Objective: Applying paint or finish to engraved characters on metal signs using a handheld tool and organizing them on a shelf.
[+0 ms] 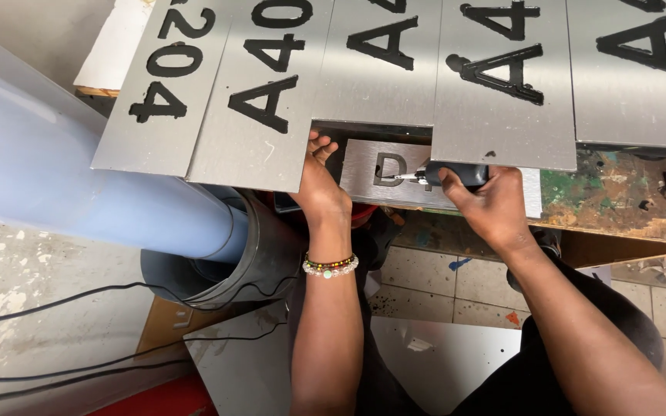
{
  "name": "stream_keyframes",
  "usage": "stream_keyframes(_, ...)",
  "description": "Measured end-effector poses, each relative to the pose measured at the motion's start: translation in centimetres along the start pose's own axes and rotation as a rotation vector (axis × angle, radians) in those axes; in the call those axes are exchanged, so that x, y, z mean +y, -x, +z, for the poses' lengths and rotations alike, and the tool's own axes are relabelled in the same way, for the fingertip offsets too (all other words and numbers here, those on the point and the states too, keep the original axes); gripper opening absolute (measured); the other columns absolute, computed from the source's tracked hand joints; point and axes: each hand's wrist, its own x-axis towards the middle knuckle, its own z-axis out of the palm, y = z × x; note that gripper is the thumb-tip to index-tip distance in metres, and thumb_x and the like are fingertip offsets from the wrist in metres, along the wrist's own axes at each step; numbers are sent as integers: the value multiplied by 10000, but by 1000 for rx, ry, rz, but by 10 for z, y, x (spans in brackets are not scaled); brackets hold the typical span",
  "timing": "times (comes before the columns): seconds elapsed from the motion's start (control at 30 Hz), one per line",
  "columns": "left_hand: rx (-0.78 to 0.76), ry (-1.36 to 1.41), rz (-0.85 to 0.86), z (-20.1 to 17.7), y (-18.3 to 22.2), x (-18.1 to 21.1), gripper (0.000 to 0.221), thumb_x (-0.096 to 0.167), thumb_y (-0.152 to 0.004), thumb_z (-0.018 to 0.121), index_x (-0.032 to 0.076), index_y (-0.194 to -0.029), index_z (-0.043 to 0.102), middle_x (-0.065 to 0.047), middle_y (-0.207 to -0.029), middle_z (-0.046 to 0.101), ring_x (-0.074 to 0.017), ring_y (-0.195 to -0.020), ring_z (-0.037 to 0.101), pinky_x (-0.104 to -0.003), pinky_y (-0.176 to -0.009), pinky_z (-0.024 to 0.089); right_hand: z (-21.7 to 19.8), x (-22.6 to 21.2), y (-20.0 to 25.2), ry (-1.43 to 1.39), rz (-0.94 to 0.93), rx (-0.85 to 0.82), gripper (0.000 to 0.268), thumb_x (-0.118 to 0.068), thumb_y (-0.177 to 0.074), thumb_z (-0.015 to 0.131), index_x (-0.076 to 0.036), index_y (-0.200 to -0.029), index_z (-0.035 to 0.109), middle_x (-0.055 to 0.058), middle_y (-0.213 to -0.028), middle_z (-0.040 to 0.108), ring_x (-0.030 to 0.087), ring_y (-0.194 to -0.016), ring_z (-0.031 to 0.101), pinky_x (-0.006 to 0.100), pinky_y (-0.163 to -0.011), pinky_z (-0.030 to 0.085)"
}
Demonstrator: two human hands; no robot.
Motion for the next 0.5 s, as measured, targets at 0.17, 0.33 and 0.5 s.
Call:
stream_keyframes(0.17,-22,59,25,-10,-6,-9,192,255,-1165,566,126,-1167,708,-34,-971,712,-165,-800,744,-292,-703,717,-7,-22,7,3,-29,-20,272,-147,-979,905,-75,-754,769,71,-529,567,76,-553,500,299,-488,429)
stream_keyframes(0.33,-31,34,30,-10,-8,-9,191,249,-1176,557,118,-1193,694,-33,-987,696,-167,-809,732,-299,-723,717,-10,-35,10,3,-45,-24,298,-145,-966,928,-61,-737,756,87,-506,563,81,-517,491,282,-464,402)
stream_keyframes(0.5,-44,20,34,-4,-1,-3,198,248,-1181,550,115,-1179,696,-30,-983,694,-159,-806,723,-289,-727,714,-14,-30,10,-17,-56,-36,297,-143,-982,923,-74,-742,762,67,-510,579,65,-519,475,277,-458,393)
